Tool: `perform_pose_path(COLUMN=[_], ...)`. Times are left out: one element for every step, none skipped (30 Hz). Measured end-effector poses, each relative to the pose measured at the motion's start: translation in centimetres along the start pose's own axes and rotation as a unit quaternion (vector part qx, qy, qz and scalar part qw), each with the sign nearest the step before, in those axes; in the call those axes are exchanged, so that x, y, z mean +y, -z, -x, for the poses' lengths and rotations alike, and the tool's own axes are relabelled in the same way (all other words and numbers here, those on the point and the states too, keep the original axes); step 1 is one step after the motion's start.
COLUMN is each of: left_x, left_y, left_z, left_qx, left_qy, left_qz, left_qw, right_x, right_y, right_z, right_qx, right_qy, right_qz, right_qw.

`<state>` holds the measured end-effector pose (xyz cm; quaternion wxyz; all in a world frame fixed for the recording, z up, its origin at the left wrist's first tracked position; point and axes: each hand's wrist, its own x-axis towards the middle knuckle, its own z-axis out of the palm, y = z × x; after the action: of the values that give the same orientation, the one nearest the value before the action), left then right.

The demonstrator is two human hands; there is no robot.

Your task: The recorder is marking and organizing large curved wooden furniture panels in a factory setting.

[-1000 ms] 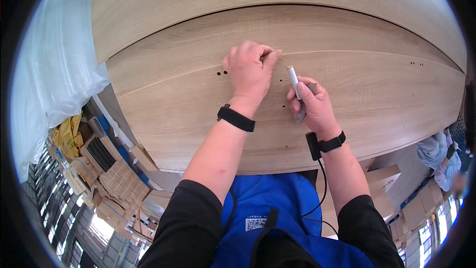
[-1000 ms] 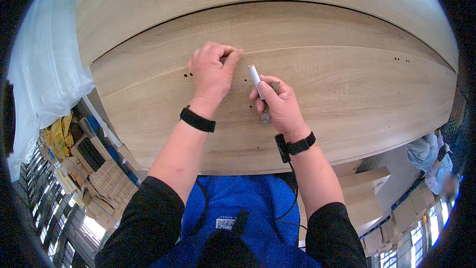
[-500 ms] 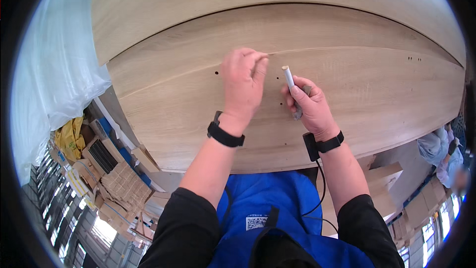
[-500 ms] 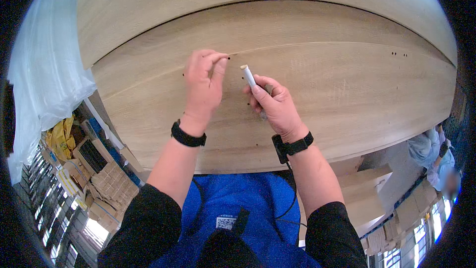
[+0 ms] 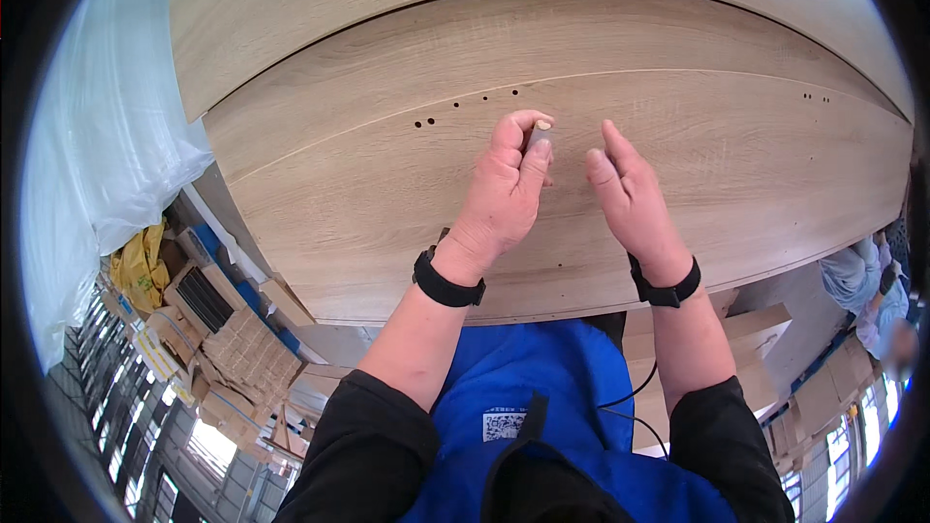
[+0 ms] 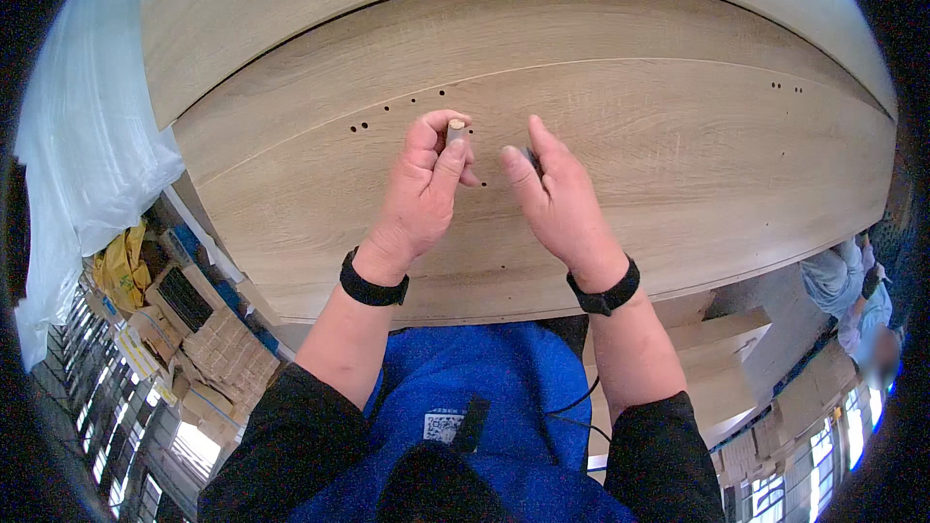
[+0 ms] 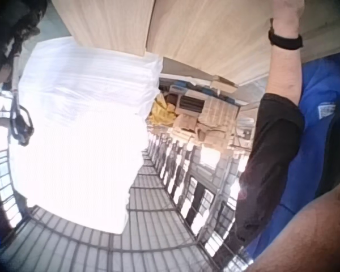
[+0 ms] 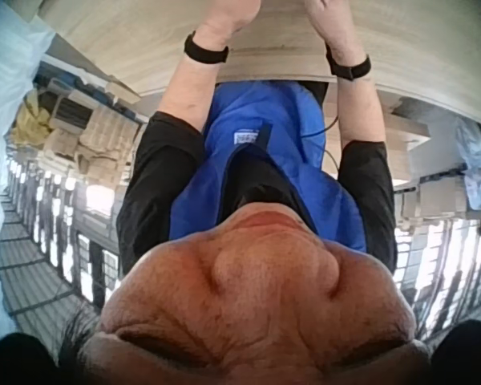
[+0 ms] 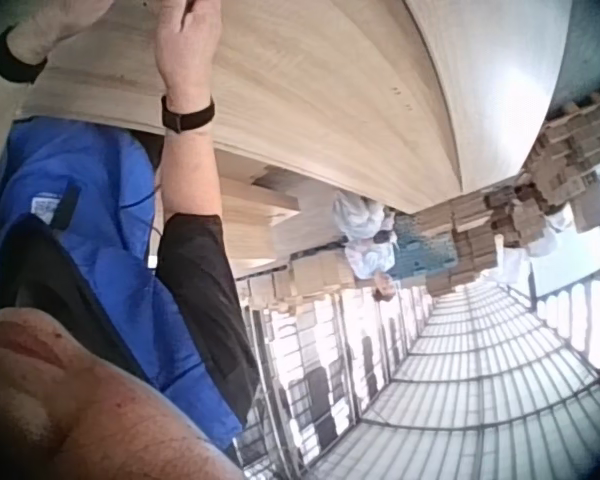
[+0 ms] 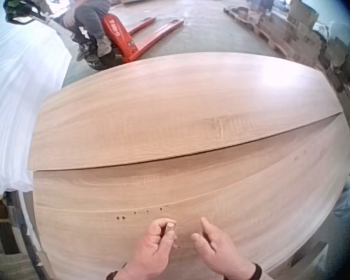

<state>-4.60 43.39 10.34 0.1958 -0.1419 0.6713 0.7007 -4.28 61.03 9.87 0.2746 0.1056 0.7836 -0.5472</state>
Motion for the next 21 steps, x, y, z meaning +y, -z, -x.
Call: perform_pose_path(left_x=[0.2, 0.2, 0.0, -0.2, -0.4, -0.6, -0.8, -0.8, -0.8, -0.9, -1.1, -1.4, -1.6, -1.7, -1.8, -1.9, -1.8, -1.7, -1.7, -1.6, -1.4], left_y=[0.1, 0.2, 0.4, 0.6, 0.8, 1.0, 1.1, 1.2, 1.3, 1.5, 1.6, 1.7, 1.8, 1.8, 1.9, 1.9, 1.8, 1.8, 1.8, 2.1, 2.7], left_z=[0.2, 0.3, 0.4, 0.6, 0.7, 0.8, 0.8, 0.8, 0.8, 0.7, 0.7, 0.7, 0.6, 0.5, 0.5, 0.4, 0.3, 0.2, 0.0, -0.4, -1.0], left_qx=[-0.003, -0.004, -0.015, -0.024, -0.024, -0.024, -0.025, -0.025, -0.03, -0.034, -0.033, -0.032, -0.031, -0.031, -0.026, -0.021, -0.021, 0.009, 0.036, 0.032, 0.051], left_qy=[0.015, 0.017, 0.011, 0.006, 0.008, -0.006, -0.022, -0.021, -0.032, -0.043, -0.041, -0.052, -0.063, -0.063, -0.077, -0.092, -0.092, -0.13, -0.168, -0.17, -0.21], left_qz=[-0.037, -0.039, -0.054, -0.069, -0.07, -0.084, -0.099, -0.098, -0.114, -0.13, -0.13, -0.132, -0.133, -0.133, -0.143, -0.153, -0.154, -0.173, -0.194, -0.197, -0.263], left_qw=[0.999, 0.999, 0.998, 0.997, 0.997, 0.996, 0.995, 0.995, 0.993, 0.99, 0.99, 0.989, 0.989, 0.989, 0.986, 0.984, 0.984, 0.976, 0.966, 0.965, 0.941], right_x=[0.4, 0.6, 0.6, -0.3, -1.0, -1.7, -2.2, -2.6, -2.8, -3.0, -3.0, -2.9, -2.9, -2.8, -2.9, -2.8, -2.8, -2.2, -1.0, -0.3, 0.0], right_y=[0.0, -0.1, 0.0, 0.3, 0.6, 0.6, 0.6, 0.6, 0.6, 0.5, 0.4, 0.2, 0.0, -0.1, -0.3, -0.3, -0.3, -0.4, -0.4, -0.2, 0.4], right_z=[0.0, 0.1, 0.0, 0.0, -0.1, -0.1, -0.2, -0.2, -0.2, -0.3, -0.4, -0.6, -0.7, -0.8, -0.9, -1.0, -1.1, -1.3, -1.7, -2.2, -2.9], right_qx=[0.014, 0.029, 0.029, 0.007, -0.016, -0.018, -0.032, -0.047, -0.048, -0.064, -0.08, -0.081, -0.091, -0.1, -0.1, -0.103, -0.106, -0.105, -0.031, 0.046, 0.051], right_qy=[0.035, 0.07, 0.068, 0.099, 0.13, 0.129, 0.15, 0.171, 0.169, 0.178, 0.186, 0.186, 0.177, 0.168, 0.168, 0.162, 0.157, 0.158, 0.172, 0.185, 0.185], right_qz=[0.008, 0.016, 0.015, 0.004, -0.007, -0.008, 0.01, 0.028, 0.028, 0.045, 0.063, 0.061, 0.055, 0.049, 0.049, 0.045, 0.041, 0.04, 0.014, -0.012, -0.016], right_qw=[0.999, 0.997, 0.997, 0.995, 0.991, 0.992, 0.988, 0.984, 0.984, 0.981, 0.977, 0.977, 0.978, 0.98, 0.979, 0.98, 0.981, 0.981, 0.985, 0.982, 0.981])
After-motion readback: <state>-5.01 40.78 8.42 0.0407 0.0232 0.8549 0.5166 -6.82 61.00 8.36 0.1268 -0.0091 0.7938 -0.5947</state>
